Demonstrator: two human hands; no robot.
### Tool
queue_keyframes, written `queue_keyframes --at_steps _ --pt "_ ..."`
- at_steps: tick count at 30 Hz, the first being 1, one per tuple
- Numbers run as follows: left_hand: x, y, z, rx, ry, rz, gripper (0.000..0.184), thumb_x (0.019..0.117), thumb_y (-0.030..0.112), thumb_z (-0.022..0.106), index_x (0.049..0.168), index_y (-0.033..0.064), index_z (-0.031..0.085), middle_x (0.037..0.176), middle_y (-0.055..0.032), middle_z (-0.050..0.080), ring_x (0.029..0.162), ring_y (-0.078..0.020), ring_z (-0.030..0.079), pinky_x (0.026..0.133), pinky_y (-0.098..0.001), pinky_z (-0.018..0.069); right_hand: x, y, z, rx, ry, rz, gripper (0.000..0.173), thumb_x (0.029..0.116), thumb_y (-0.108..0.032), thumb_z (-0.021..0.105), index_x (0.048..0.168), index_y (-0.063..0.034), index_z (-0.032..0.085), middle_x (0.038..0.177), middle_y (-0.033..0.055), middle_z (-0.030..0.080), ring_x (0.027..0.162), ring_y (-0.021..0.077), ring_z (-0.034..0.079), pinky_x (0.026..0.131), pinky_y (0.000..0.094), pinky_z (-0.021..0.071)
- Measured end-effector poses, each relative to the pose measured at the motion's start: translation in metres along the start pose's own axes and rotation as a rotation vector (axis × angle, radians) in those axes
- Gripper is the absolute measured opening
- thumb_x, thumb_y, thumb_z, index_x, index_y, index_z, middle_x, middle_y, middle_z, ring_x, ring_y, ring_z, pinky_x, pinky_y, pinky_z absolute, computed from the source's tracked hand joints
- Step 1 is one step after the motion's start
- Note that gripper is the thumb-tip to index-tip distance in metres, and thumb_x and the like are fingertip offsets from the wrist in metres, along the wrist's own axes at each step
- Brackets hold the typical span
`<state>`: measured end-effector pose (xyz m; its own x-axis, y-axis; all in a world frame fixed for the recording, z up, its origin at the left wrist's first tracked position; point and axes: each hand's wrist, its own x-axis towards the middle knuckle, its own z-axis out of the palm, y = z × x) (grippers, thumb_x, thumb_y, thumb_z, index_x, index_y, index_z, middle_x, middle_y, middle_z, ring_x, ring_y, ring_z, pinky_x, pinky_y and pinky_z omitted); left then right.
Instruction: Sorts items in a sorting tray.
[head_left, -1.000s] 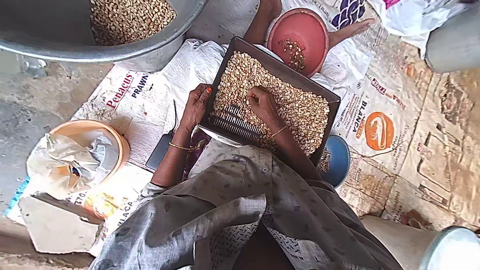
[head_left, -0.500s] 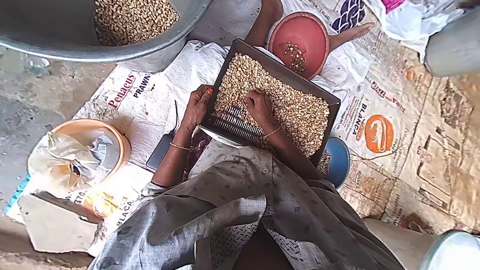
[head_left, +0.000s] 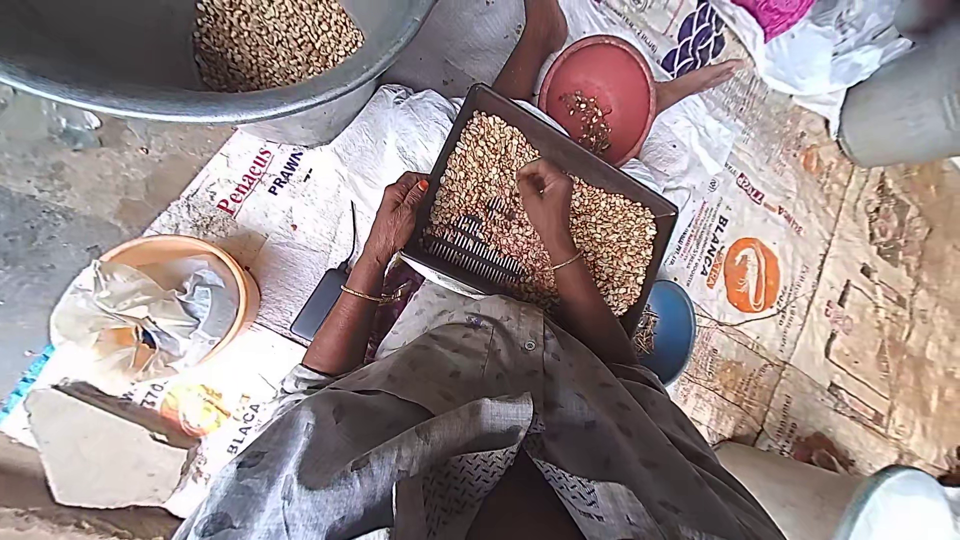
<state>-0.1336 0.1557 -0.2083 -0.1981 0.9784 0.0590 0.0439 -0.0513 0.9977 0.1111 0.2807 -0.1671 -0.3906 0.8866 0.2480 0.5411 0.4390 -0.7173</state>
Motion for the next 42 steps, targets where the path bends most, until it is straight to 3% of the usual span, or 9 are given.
queue_keyframes --at_steps 2,4,7,10,13,18,23,30,42 --pt "-0.001 0.0 0.0 0.006 -0.002 0.005 0.037 0.1115 0.019 0.036 0.121 -0.0008 0.065 0.106 -0.0035 0.069 0.092 -0.0005 0.065 0.088 -0.0225 0.0546 0.022 -0.002 -0.026 0.366 0.17 0.187 0.033 0.1048 -0.014 0.051 0.129 0.0078 0.056 0.11 0.0142 0.067 0.087 0.0177 0.069 0.078 0.0334 0.0606" --pt "0.0 0.0 0.0 0.005 -0.009 0.002 0.036 0.1116 0.019 0.036 0.121 -0.0009 0.065 0.105 -0.0031 0.069 0.091 -0.0004 0.065 0.087 -0.0224 0.0549 0.027 -0.004 -0.031 0.45 0.131 0.245 0.038 0.1059 -0.016 0.053 0.137 0.0063 0.05 0.11 0.0137 0.067 0.084 0.0183 0.071 0.076 0.0342 0.0623" --pt "0.001 0.002 0.002 -0.002 -0.002 0.001 0.036 0.1115 0.019 0.036 0.12 -0.0007 0.065 0.103 -0.0023 0.069 0.089 -0.0001 0.065 0.086 -0.022 0.0554 0.009 -0.01 -0.007 0.154 -0.234 0.141 0.023 0.1006 -0.009 0.058 0.117 0.0049 0.067 0.098 0.0127 0.07 0.078 0.0149 0.069 0.074 0.0329 0.06" --pt "-0.002 0.001 0.001 -0.012 0.004 -0.003 0.035 0.1112 0.018 0.036 0.12 -0.001 0.065 0.104 -0.002 0.069 0.09 -0.0004 0.066 0.087 -0.0226 0.0553 -0.005 -0.014 0.023 -0.245 -0.451 -0.058 0.022 0.0982 -0.008 0.06 0.113 -0.0023 0.075 0.106 0.0185 0.07 0.097 0.0317 0.069 0.09 0.0481 0.0548" --pt "-0.001 0.003 0.001 -0.003 0.0 0.006 0.035 0.1113 0.018 0.036 0.12 -0.001 0.065 0.105 -0.0017 0.069 0.091 0.0 0.065 0.088 -0.0225 0.0552 -0.011 -0.011 0.032 -0.343 -0.397 -0.21 0.018 0.0996 -0.008 0.058 0.101 0.0002 0.074 0.101 0.0205 0.068 0.092 0.036 0.069 0.082 0.0493 0.056" --pt "-0.001 0.001 0.001 -0.011 -0.002 0.01 0.035 0.1112 0.018 0.036 0.12 -0.0012 0.065 0.105 -0.0023 0.069 0.092 -0.0005 0.065 0.088 -0.0228 0.0552 -0.016 -0.016 0.032 -0.383 -0.422 -0.198 0.021 0.0996 -0.008 0.059 0.112 0.0018 0.073 0.117 0.0237 0.068 0.108 0.0395 0.068 0.092 0.0512 0.0555" --pt "-0.002 0.002 0.001 0.002 0.0 0.007 0.036 0.1114 0.018 0.036 0.12 -0.0016 0.064 0.105 -0.0026 0.069 0.091 -0.0004 0.066 0.088 -0.0224 0.0553 -0.017 -0.017 0.037 -0.438 -0.398 -0.259 0.019 0.0987 -0.006 0.056 0.099 0.0041 0.072 0.108 0.0226 0.069 0.105 0.0388 0.068 0.087 0.0509 0.0558" --pt "-0.002 0.003 0.001 -0.02 -0.001 -0.006 0.036 0.1118 0.019 0.036 0.121 0.0 0.065 0.103 -0.0016 0.069 0.09 -0.0007 0.066 0.086 -0.0228 0.0555 -0.012 -0.017 0.027 -0.304 -0.488 -0.107 0.013 0.0935 -0.009 0.063 0.096 0.0012 0.071 0.098 0.0175 0.07 0.094 0.0328 0.068 0.085 0.0497 0.0532" --pt "-0.001 0.003 0.001 -0.015 -0.002 -0.002 0.036 0.1115 0.019 0.036 0.12 -0.0007 0.065 0.102 -0.0021 0.068 0.089 -0.0004 0.065 0.086 -0.0223 0.0549 -0.005 -0.006 0.014 -0.181 -0.473 0.069 0.016 0.0988 -0.007 0.058 0.107 0.001 0.069 0.09 0.015 0.069 0.08 0.0251 0.066 0.079 0.0436 0.053"
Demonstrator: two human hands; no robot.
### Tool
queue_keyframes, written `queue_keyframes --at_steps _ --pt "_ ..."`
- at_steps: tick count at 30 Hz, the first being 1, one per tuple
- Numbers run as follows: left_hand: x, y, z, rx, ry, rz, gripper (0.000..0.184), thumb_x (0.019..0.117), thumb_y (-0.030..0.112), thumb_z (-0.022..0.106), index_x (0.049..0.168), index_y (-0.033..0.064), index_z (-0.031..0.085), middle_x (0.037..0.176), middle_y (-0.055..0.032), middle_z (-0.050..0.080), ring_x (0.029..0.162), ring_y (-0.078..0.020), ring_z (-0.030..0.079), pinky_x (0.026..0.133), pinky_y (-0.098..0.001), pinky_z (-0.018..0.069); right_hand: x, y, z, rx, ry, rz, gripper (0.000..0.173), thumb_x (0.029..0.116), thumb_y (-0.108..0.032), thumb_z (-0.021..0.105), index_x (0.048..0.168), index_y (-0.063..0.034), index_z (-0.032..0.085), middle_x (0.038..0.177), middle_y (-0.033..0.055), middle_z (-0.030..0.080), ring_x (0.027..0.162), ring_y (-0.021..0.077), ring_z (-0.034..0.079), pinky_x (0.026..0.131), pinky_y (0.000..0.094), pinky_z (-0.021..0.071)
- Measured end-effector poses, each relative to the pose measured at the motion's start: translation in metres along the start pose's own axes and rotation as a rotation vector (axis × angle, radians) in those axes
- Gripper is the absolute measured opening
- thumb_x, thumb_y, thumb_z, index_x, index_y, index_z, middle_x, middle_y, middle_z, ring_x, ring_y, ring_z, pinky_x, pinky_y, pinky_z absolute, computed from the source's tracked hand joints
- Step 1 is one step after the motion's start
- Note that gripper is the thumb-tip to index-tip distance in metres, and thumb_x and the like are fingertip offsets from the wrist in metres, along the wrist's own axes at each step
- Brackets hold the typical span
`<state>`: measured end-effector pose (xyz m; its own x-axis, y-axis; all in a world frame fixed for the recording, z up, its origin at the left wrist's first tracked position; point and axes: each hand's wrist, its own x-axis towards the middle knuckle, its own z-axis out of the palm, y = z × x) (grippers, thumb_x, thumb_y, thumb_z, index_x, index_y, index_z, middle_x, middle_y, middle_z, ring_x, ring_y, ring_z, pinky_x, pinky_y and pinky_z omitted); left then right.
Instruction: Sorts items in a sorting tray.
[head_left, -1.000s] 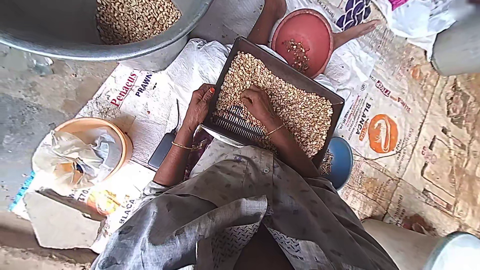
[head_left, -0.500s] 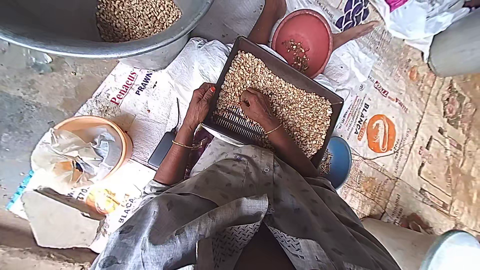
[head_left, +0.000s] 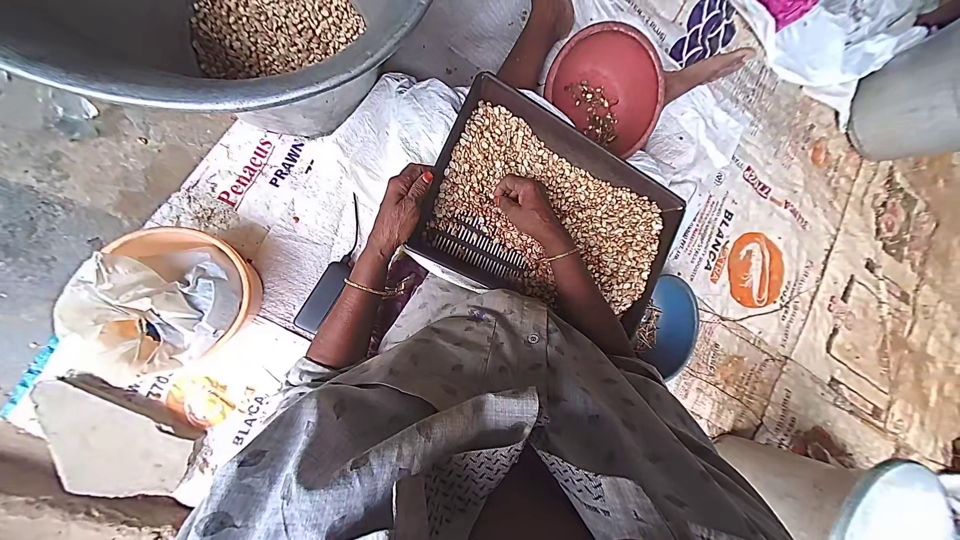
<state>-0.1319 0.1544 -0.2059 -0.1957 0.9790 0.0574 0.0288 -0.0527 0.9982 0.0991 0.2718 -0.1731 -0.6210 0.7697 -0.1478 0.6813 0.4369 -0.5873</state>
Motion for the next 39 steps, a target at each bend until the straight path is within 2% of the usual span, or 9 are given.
queue_keyframes --at_steps 3,8,15,18,20,23,30,33,39 --pt "0.0 0.0 -0.001 0.008 -0.004 0.011 0.036 0.1116 0.019 0.036 0.121 -0.0005 0.065 0.105 -0.0028 0.069 0.091 -0.0008 0.065 0.087 -0.0226 0.0548 0.0 -0.003 0.003 -0.064 0.104 0.013 0.021 0.099 -0.007 0.057 0.116 0.0021 0.065 0.099 0.0191 0.07 0.088 0.032 0.07 0.083 0.0491 0.0551" --pt "0.0 -0.001 -0.001 0.0 -0.003 0.019 0.036 0.1116 0.019 0.036 0.121 -0.0005 0.064 0.102 -0.0017 0.069 0.089 -0.0003 0.065 0.086 -0.0222 0.0552 -0.003 -0.014 0.015 -0.18 0.038 -0.13 0.016 0.0963 -0.012 0.062 0.096 -0.0007 0.073 0.095 0.0166 0.069 0.086 0.0323 0.068 0.077 0.0505 0.0532" --pt "0.0 0.0 -0.001 0.022 -0.001 0.003 0.037 0.1115 0.019 0.035 0.121 -0.0014 0.065 0.105 -0.0028 0.069 0.092 -0.0004 0.065 0.089 -0.0226 0.0545 -0.008 -0.048 0.015 -0.416 -0.132 0.041 0.019 0.0974 -0.014 0.058 0.098 -0.0003 0.071 0.105 0.0206 0.071 0.101 0.0402 0.068 0.084 0.0579 0.0511" --pt "0.0 -0.001 -0.001 0.008 -0.005 0.012 0.036 0.1114 0.019 0.036 0.12 -0.0012 0.065 0.105 -0.0028 0.069 0.092 -0.0002 0.065 0.088 -0.0219 0.0548 -0.005 -0.026 0.003 -0.131 0.022 0.037 0.017 0.092 -0.015 0.063 0.089 -0.001 0.071 0.084 0.0151 0.07 0.08 0.0308 0.069 0.073 0.0524 0.0516" --pt "0.001 -0.002 -0.001 0.007 -0.002 0.014 0.036 0.1116 0.018 0.035 0.12 -0.0011 0.065 0.106 -0.0032 0.069 0.092 -0.0001 0.065 0.088 -0.0215 0.0549 -0.002 -0.011 -0.02 0.318 0.402 0.044 0.018 0.0979 -0.009 0.061 0.103 0.0077 0.068 0.088 0.013 0.071 0.071 0.0181 0.069 0.069 0.036 0.0594" --pt "0.0 -0.004 -0.001 0.022 0.0 0.009 0.037 0.1116 0.019 0.035 0.121 -0.001 0.065 0.106 -0.0029 0.069 0.093 0.0005 0.065 0.089 -0.0214 0.0542 0.004 0.0 -0.054 0.869 0.743 0.06 0.03 0.1061 -0.01 0.054 0.131 0.0062 0.051 0.103 0.0142 0.069 0.081 0.0226 0.073 0.074 0.0369 0.0648" --pt "-0.001 -0.002 -0.001 0.024 -0.002 -0.007 0.037 0.1116 0.019 0.035 0.122 -0.001 0.064 0.105 -0.0027 0.069 0.092 0.0001 0.065 0.087 -0.0222 0.0553 -0.004 -0.01 -0.003 0.079 0.09 0.014 0.017 0.1002 -0.012 0.06 0.103 -0.0011 0.073 0.09 0.0112 0.072 0.079 0.0202 0.068 0.078 0.0396 0.0546" --pt "0.0 0.001 0.0 0.02 0.0 -0.005 0.036 0.1113 0.018 0.035 0.121 -0.0012 0.064 0.104 -0.0014 0.069 0.091 0.0007 0.065 0.087 -0.0218 0.0552 -0.002 -0.02 0.017 -0.21 0.028 -0.137 0.02 0.1 -0.011 0.057 0.102 -0.0009 0.075 0.101 0.0182 0.071 0.095 0.0357 0.07 0.085 0.053 0.0542" --pt "0.001 -0.001 0.0 0.027 -0.006 0.003 0.037 0.1114 0.019 0.035 0.122 -0.0019 0.064 0.106 -0.0027 0.069 0.092 -0.0005 0.066 0.089 -0.0232 0.0552 -0.008 -0.038 0.02 -0.424 -0.076 -0.124 0.02 0.1014 -0.008 0.054 0.108 0.0018 0.071 0.114 0.0223 0.069 0.104 0.0413 0.069 0.084 0.056 0.0545"
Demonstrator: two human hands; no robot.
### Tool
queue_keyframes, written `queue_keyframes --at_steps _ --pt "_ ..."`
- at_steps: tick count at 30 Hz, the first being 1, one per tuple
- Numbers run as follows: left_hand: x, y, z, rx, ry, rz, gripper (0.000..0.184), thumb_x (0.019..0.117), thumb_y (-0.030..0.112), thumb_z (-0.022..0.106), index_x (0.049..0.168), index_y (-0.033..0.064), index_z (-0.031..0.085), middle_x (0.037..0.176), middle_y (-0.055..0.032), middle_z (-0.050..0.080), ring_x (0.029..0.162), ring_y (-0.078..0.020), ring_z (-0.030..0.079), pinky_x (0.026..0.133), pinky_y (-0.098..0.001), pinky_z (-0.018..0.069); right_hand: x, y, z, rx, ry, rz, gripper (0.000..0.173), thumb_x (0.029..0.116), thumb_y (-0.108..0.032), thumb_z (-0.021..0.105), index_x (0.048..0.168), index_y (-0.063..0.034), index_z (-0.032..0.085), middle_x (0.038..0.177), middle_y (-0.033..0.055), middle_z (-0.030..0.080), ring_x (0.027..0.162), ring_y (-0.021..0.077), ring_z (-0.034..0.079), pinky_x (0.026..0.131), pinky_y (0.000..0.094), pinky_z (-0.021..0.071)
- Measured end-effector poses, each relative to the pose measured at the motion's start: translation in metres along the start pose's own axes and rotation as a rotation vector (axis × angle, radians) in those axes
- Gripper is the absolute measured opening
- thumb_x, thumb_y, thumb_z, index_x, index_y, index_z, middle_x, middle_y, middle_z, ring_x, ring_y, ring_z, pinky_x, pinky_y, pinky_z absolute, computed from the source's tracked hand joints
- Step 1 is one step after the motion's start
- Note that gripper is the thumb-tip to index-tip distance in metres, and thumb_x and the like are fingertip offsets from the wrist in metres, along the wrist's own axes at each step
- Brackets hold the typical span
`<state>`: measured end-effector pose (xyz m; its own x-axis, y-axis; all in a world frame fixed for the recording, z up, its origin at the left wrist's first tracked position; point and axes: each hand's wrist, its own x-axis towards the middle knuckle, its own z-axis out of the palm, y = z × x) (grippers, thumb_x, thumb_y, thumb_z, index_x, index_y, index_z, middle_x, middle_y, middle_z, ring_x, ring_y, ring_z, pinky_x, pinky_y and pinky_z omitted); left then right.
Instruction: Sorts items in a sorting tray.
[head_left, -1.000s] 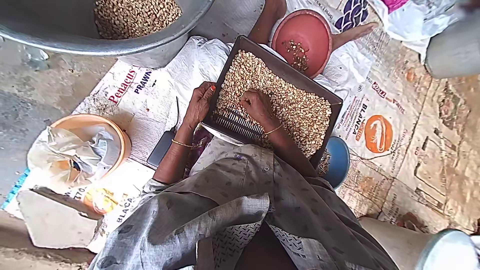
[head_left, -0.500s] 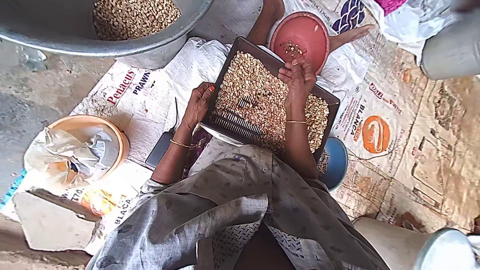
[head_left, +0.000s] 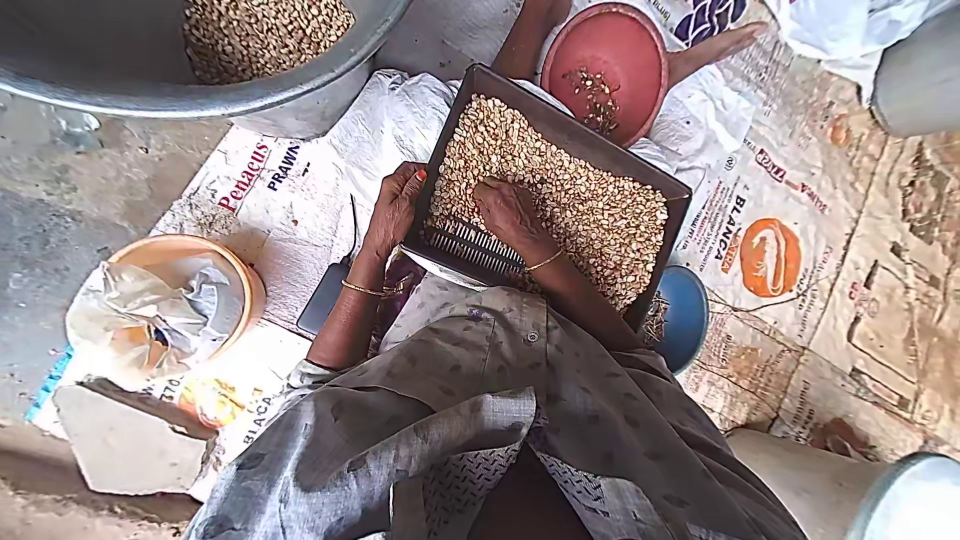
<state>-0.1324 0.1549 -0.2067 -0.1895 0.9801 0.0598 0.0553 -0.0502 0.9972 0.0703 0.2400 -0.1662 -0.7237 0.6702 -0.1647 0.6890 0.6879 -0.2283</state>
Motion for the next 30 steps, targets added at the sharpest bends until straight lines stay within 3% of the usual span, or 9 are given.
queue_keyframes --at_steps 4,7,9,13,16,19,24,26,30 --pt "0.0 -0.002 0.0 -0.017 0.005 -0.001 0.037 0.1115 0.019 0.035 0.121 -0.0012 0.064 0.103 -0.0021 0.069 0.091 -0.0008 0.066 0.087 -0.0234 0.0559 0.002 0.013 -0.004 0.166 0.128 0.087 0.016 0.0931 -0.012 0.058 0.093 -0.0005 0.07 0.092 0.017 0.072 0.087 0.0334 0.07 0.076 0.0522 0.052" --pt "0.0 -0.002 -0.001 -0.016 0.007 -0.009 0.037 0.1117 0.02 0.036 0.12 -0.0004 0.065 0.102 -0.0018 0.069 0.09 -0.0003 0.065 0.087 -0.0228 0.0553 0.007 0.048 -0.029 0.781 0.627 0.232 0.028 0.1008 -0.011 0.059 0.119 0.0109 0.06 0.097 0.0142 0.069 0.072 0.0172 0.069 0.067 0.034 0.061" --pt "-0.001 -0.003 -0.001 -0.018 0.004 -0.007 0.037 0.1118 0.02 0.036 0.12 -0.0002 0.065 0.103 -0.0014 0.069 0.091 0.0002 0.065 0.087 -0.0223 0.0551 0.004 0.061 -0.046 1.048 0.75 0.279 0.036 0.1027 -0.015 0.061 0.129 0.006 0.05 0.097 0.0108 0.068 0.07 0.0177 0.07 0.063 0.034 0.0635" --pt "0.003 -0.001 0.0 -0.024 -0.005 -0.005 0.036 0.1118 0.019 0.035 0.12 -0.0001 0.065 0.1 -0.0009 0.069 0.088 0.0003 0.065 0.085 -0.022 0.0553 -0.007 0.048 -0.03 0.805 0.22 0.288 0.018 0.1016 -0.011 0.057 0.109 0.0036 0.065 0.084 0.0082 0.069 0.065 0.0131 0.066 0.063 0.0318 0.0591" --pt "-0.001 -0.001 -0.001 -0.027 0.006 -0.014 0.036 0.1117 0.019 0.036 0.12 -0.0005 0.064 0.101 -0.0004 0.069 0.089 0.0004 0.065 0.086 -0.0223 0.0555 0.0 0.019 -0.009 0.395 -0.089 0.19 0.019 0.0996 -0.016 0.06 0.101 -0.0036 0.073 0.089 0.0126 0.072 0.084 0.0274 0.068 0.079 0.0497 0.0523" --pt "0.0 0.001 0.0 -0.006 0.007 -0.009 0.036 0.1113 0.018 0.035 0.12 -0.0014 0.064 0.102 -0.0004 0.069 0.09 0.0008 0.065 0.088 -0.0224 0.055 0.0 -0.005 0.0 0.137 -0.031 0.087 0.02 0.0997 -0.013 0.056 0.096 0.0 0.072 0.096 0.0194 0.072 0.095 0.0379 0.07 0.082 0.0557 0.0516" --pt "0.0 0.001 0.0 -0.02 0.007 -0.004 0.036 0.1114 0.018 0.035 0.12 -0.0009 0.064 0.103 -0.0007 0.069 0.092 0.0002 0.065 0.089 -0.0227 0.0548 -0.005 -0.024 0.005 -0.029 -0.036 0.096 0.022 0.1003 -0.011 0.054 0.108 0.0022 0.07 0.11 0.0246 0.069 0.098 0.043 0.069 0.078 0.0582 0.0525" --pt "0.0 -0.001 0.0 -0.032 0.006 0.0 0.036 0.1113 0.018 0.035 0.119 -0.0011 0.065 0.103 -0.0013 0.069 0.093 -0.0007 0.066 0.089 -0.0236 0.0546 -0.005 -0.023 0.012 -0.026 -0.008 0.074 0.024 0.0972 -0.014 0.057 0.111 -0.0005 0.071 0.105 0.0238 0.069 0.094 0.0426 0.069 0.074 0.0584 0.0525" --pt "0.001 -0.003 0.0 -0.046 0.005 0.024 0.036 0.1113 0.018 0.036 0.118 -0.0014 0.065 0.104 -0.0023 0.069 0.092 -0.0013 0.066 0.088 -0.0234 0.055 0.005 0.007 0.0 0.353 0.308 0.128 0.017 0.0922 -0.014 0.059 0.089 0.0012 0.066 0.076 0.0128 0.067 0.069 0.0265 0.066 0.065 0.0459 0.0505"
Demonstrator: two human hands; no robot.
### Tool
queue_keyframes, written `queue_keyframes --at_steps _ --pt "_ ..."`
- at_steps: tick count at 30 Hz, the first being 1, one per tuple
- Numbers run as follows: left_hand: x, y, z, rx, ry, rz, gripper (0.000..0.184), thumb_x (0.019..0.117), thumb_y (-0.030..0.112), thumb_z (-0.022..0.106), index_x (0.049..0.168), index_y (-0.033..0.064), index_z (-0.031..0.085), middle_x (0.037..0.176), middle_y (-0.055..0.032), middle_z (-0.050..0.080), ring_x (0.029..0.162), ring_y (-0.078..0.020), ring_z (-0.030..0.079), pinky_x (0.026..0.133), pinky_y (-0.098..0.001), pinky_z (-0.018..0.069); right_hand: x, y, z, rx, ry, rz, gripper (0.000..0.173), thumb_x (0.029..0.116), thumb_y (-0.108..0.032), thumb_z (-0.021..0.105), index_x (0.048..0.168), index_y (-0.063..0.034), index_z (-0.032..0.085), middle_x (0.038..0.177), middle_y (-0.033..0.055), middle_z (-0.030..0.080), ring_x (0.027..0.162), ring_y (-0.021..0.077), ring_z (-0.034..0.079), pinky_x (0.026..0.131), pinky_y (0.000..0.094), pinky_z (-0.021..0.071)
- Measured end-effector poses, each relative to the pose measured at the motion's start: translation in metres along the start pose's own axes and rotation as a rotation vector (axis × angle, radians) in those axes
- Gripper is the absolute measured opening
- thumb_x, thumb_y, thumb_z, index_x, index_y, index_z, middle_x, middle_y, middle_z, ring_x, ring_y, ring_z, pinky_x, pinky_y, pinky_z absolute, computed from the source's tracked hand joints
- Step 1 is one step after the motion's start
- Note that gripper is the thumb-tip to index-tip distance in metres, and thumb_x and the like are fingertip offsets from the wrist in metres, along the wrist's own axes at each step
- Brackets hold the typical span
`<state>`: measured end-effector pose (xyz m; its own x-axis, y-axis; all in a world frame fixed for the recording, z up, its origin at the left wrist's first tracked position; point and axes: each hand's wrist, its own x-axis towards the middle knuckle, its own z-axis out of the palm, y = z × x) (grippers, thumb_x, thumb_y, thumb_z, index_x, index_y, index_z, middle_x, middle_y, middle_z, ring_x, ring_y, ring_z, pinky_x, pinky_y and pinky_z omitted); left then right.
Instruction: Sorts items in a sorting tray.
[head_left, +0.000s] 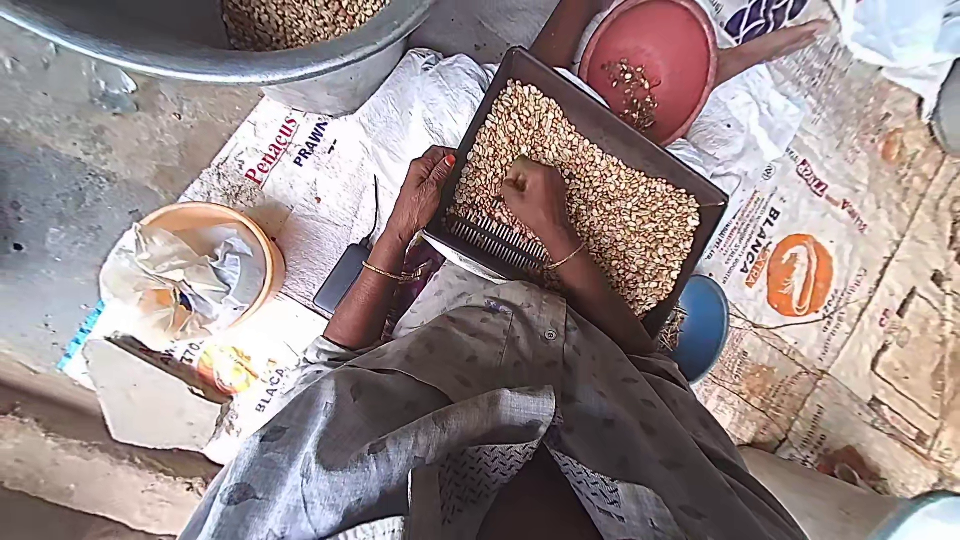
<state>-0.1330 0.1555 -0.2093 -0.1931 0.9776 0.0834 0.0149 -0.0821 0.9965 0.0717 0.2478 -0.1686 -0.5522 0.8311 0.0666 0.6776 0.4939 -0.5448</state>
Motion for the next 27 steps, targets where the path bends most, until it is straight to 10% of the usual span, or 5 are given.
queue_keyframes --at_steps 4,8,12,21,27 --pt "0.001 -0.002 0.001 -0.002 0.003 -0.009 0.036 0.1114 0.018 0.036 0.118 -0.0009 0.065 0.103 -0.0023 0.068 0.091 -0.0011 0.065 0.087 -0.0228 0.0552 0.025 0.007 -0.044 0.802 0.371 0.191 0.029 0.1114 -0.024 0.041 0.122 0.0005 0.053 0.101 0.0089 0.067 0.07 0.0176 0.069 0.062 0.0339 0.0622" --pt "0.004 0.002 0.0 0.015 0.002 -0.029 0.036 0.1116 0.019 0.035 0.12 -0.0008 0.065 0.104 -0.0027 0.069 0.093 -0.0013 0.065 0.089 -0.0234 0.0551 0.008 -0.011 -0.008 0.451 0.054 -0.128 0.028 0.1009 -0.01 0.056 0.12 0.0074 0.066 0.117 0.0182 0.071 0.106 0.0225 0.071 0.093 0.0373 0.0581" --pt "-0.001 0.002 0.0 0.024 0.004 -0.033 0.037 0.1116 0.019 0.035 0.119 -0.0016 0.065 0.104 -0.003 0.069 0.094 -0.0022 0.066 0.091 -0.0255 0.055 -0.006 -0.027 0.029 -0.089 -0.349 -0.463 0.026 0.0921 -0.019 0.071 0.117 -0.0166 0.077 0.134 0.0115 0.065 0.145 0.0377 0.041 0.121 0.0604 0.0241" --pt "0.0 0.003 0.001 -0.004 0.006 -0.023 0.036 0.1116 0.018 0.035 0.118 -0.0013 0.065 0.101 -0.0028 0.068 0.09 -0.0022 0.066 0.087 -0.0253 0.056 -0.016 0.017 -0.05 0.008 -0.408 0.006 0.018 0.0986 -0.01 0.061 0.108 -0.0056 0.076 0.11 0.014 0.071 0.095 0.0273 0.067 0.087 0.0489 0.0525" --pt "-0.001 0.003 0.002 0.025 0.007 -0.018 0.036 0.1113 0.017 0.035 0.12 -0.0023 0.064 0.105 -0.0026 0.069 0.095 -0.0003 0.065 0.091 -0.0236 0.0545 -0.014 -0.025 -0.002 0.074 -0.376 -0.334 0.04 0.0939 0.009 0.049 0.125 -0.0035 0.072 0.137 0.0147 0.065 0.13 0.03 0.061 0.109 0.0492 0.0464"
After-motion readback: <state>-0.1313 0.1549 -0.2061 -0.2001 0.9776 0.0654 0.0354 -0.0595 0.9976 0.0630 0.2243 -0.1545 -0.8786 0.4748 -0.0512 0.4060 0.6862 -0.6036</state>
